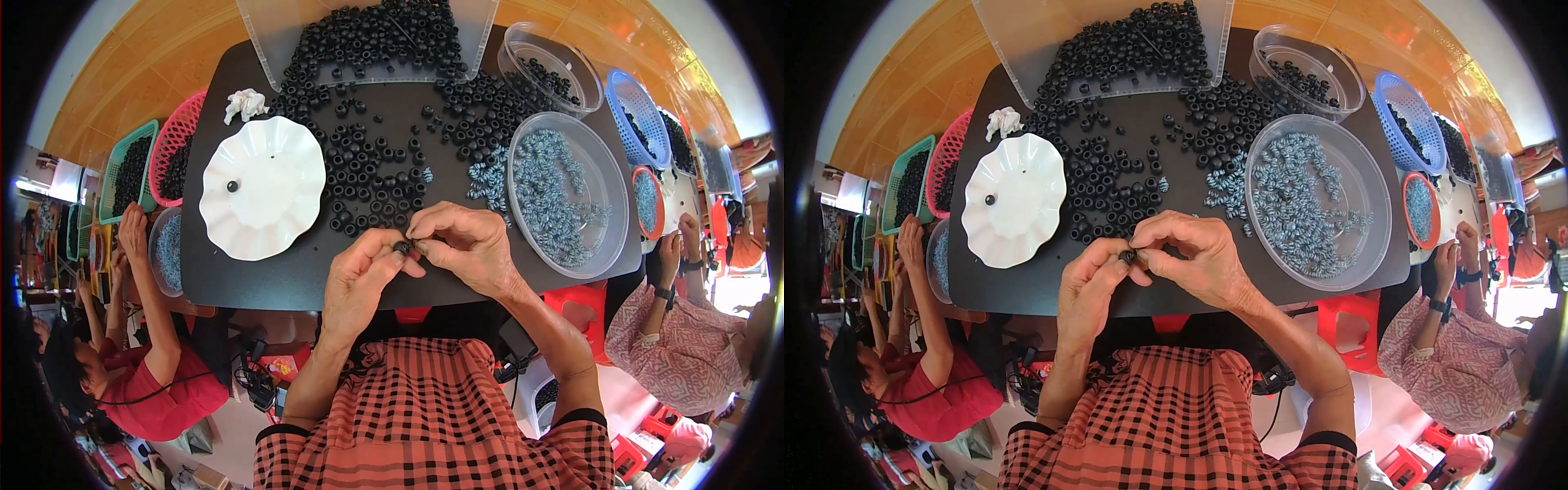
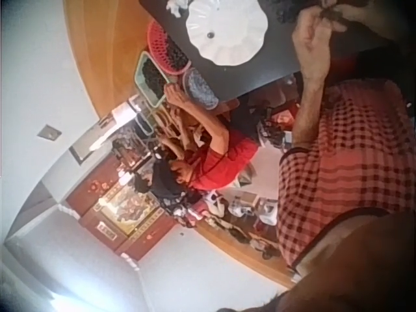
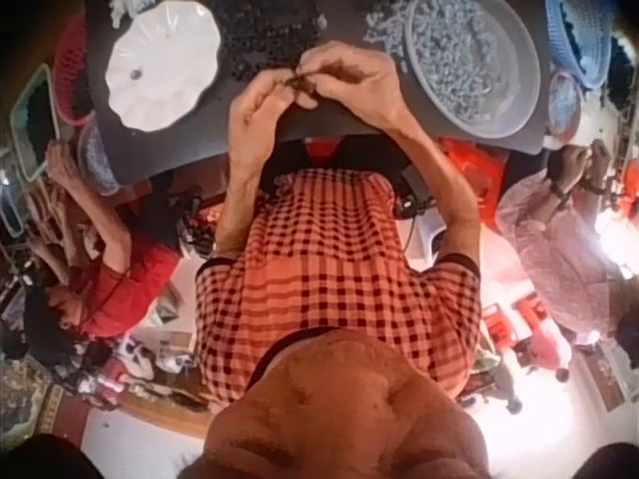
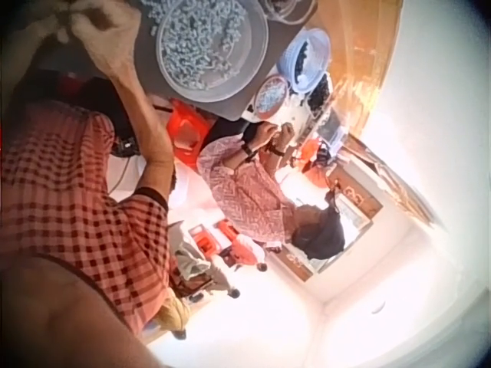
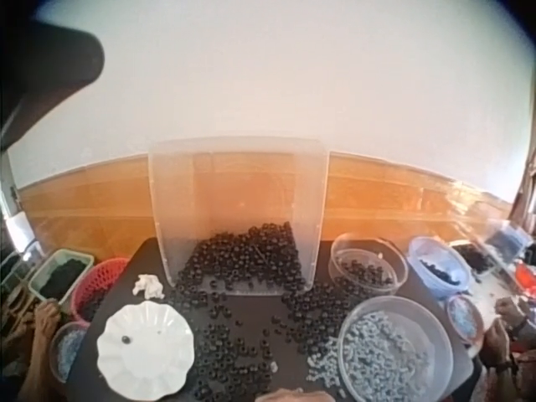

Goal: The person repeatedly picks up small black rings and metallic coils from the table, fitting the coils into the rings by hand.

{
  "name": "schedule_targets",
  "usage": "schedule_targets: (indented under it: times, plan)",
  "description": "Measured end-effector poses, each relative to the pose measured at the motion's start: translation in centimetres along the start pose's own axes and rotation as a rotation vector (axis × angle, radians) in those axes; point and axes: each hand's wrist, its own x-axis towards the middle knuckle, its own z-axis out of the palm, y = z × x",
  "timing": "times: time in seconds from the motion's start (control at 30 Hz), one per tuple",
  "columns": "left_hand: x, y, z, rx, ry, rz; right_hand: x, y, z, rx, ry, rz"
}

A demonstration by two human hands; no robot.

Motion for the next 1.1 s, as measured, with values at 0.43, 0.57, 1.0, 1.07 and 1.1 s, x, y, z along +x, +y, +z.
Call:
schedule_targets:
  times: [0.43,0.57,1.0,1.07,1.1]
  plan:
    - [0.2,0.0,-0.3,-0.287,-0.089,-0.1,0.2,-0.1,-0.2,-0.276,-0.012,-0.126]
    - [0.2,-0.3,-0.2,-0.362,-0.12,-0.148,0.3,-0.4,-0.2,-0.338,-0.041,-0.168]
    - [0.2,-1.0,0.7,-0.506,-0.079,-0.109,0.0,-0.2,-0.3,-0.159,0.017,-0.091]
    - [0.1,-0.9,0.8,-0.473,-0.037,-0.055,0.0,-0.2,-0.2,-0.222,0.027,-0.098]
    - [0.1,-0.8,0.8,-0.474,-0.035,-0.055,-0.1,-0.4,-0.1,-0.222,0.026,-0.097]
